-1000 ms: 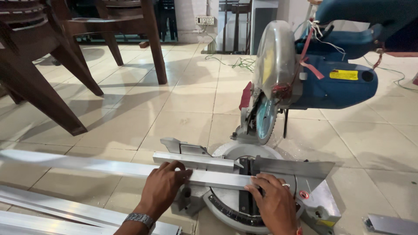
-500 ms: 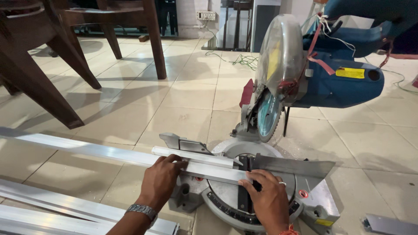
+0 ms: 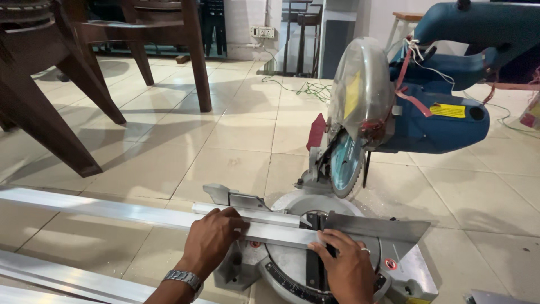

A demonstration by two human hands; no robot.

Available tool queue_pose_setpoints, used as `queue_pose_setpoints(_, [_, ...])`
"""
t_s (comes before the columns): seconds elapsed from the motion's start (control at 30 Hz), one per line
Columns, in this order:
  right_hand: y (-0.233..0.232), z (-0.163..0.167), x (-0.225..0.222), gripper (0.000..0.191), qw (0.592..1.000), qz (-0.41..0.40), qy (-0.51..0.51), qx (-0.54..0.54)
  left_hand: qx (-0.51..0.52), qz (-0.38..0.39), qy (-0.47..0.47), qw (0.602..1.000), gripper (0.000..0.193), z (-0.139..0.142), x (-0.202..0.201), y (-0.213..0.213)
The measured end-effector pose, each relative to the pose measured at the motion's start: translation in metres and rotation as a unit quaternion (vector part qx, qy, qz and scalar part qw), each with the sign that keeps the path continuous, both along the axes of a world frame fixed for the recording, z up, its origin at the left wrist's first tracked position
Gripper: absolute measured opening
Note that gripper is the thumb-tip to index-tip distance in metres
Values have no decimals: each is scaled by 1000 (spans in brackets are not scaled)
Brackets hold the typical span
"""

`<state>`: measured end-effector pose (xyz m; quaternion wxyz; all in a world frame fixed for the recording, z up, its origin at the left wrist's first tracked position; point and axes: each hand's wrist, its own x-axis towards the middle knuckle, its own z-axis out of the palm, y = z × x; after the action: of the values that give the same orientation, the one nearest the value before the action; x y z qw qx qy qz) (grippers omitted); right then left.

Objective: The person uses a miter saw to cut several aluminum profiles into shorter pieces. They position each profile on the saw's base, lower the blade to cut, then remove and set aside the cut pieces. The process repeats for multiple profiles throughout the clip.

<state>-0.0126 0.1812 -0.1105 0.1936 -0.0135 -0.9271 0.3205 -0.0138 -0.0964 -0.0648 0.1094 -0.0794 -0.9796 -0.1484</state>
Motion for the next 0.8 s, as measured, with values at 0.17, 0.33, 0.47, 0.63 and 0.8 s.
queue_pose_setpoints(0.17, [1,4,-4,42,999,-4,-49,-3,1,-34,32,999,16,4,-4,0])
queue_pose_setpoints(0.33, [1,3,-9,45,997,-22,-72,26,-12,-3,-79,997,11,8,-9,6])
queue_pose_setpoints(0.47, [0,-2,-10,44,999,-16,-41,27,4,-122,20,992,21,8,-4,5])
queue_pose_setpoints(0.63, [1,-5,-10,46,1000,-12,-18,10,-51,-122,12,991,21,14,-3,14])
queue_pose_setpoints(0.8, [2,0,-5,43,1000,-7,2,12,-38,-102,9,994,24,19,-8,28])
